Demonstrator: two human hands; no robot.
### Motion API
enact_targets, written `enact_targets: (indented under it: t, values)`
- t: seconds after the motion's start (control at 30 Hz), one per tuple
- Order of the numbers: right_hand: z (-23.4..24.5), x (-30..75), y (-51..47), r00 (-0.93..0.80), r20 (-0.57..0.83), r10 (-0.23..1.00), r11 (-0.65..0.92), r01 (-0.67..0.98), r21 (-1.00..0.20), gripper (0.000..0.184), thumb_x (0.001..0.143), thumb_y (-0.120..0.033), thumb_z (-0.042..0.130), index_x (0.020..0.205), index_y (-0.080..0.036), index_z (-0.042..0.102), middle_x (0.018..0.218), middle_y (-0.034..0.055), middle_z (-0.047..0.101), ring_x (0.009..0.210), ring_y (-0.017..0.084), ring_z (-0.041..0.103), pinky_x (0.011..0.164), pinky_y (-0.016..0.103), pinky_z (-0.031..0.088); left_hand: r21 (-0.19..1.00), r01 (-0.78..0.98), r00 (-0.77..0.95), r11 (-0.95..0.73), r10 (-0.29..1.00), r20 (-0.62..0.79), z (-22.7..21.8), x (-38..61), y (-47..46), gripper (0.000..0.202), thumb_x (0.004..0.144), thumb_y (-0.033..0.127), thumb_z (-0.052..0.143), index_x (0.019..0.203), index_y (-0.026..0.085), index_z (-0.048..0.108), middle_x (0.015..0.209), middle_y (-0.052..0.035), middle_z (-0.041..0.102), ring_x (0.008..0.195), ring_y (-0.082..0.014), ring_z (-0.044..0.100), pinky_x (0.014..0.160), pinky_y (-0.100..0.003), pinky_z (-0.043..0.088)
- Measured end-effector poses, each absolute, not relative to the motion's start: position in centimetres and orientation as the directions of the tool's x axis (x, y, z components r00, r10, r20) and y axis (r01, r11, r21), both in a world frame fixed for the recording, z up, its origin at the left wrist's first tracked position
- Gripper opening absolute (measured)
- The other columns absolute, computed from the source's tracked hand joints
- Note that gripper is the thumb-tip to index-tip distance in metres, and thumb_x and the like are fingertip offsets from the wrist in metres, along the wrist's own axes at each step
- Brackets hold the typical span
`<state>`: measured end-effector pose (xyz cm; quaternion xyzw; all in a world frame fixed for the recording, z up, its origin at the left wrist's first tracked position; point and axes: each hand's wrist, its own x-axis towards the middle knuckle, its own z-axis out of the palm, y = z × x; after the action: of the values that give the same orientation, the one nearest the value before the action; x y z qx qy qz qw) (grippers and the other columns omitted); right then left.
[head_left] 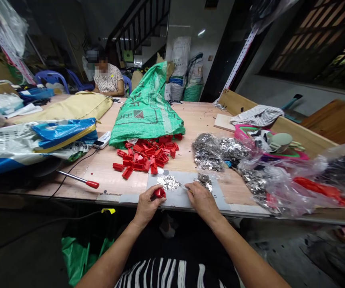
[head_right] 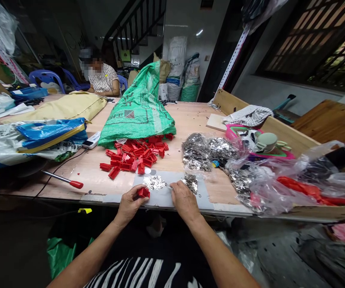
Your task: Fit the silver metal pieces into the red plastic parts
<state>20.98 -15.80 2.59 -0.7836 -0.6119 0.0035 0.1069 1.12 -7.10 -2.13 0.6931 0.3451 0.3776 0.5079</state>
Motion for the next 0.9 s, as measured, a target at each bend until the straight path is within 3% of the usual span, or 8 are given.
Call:
enact_targets:
  t: [0.53,0.9]
  values:
    - [4.6,19.2,-16.3,0.176,0.184,0.967,-0.135,0.967,-0.216,0.025,0.087,-0.01,0.05,0.107,-0.019,0.063,0.097,0.006,0.062,0.091,0.02,0.061,0.083,0.03,0.048,0.959,0.106,0.463,-0.264,0.866,0.188,-2.4,1.3,-6.9,0.037,0.072,0.024,0.071,0.108,0.022,0.064,0.102,-0.0035,0.07,0.092,-0.0188,0.065,0.089,-0.032,0.049]
    - [5.7,16.4,-16.4,0.088,0.161,0.983,-0.044,0.965,-0.259,0.024,0.087,-0.009,0.052,0.105,-0.021,0.063,0.097,0.005,0.061,0.09,0.019,0.061,0.081,0.027,0.049,0.956,0.128,0.439,-0.263,0.88,0.183,-2.3,1.6,-7.1,0.036,0.073,0.025,0.069,0.108,0.023,0.063,0.091,-0.0001,0.07,0.081,-0.016,0.064,0.079,-0.028,0.049]
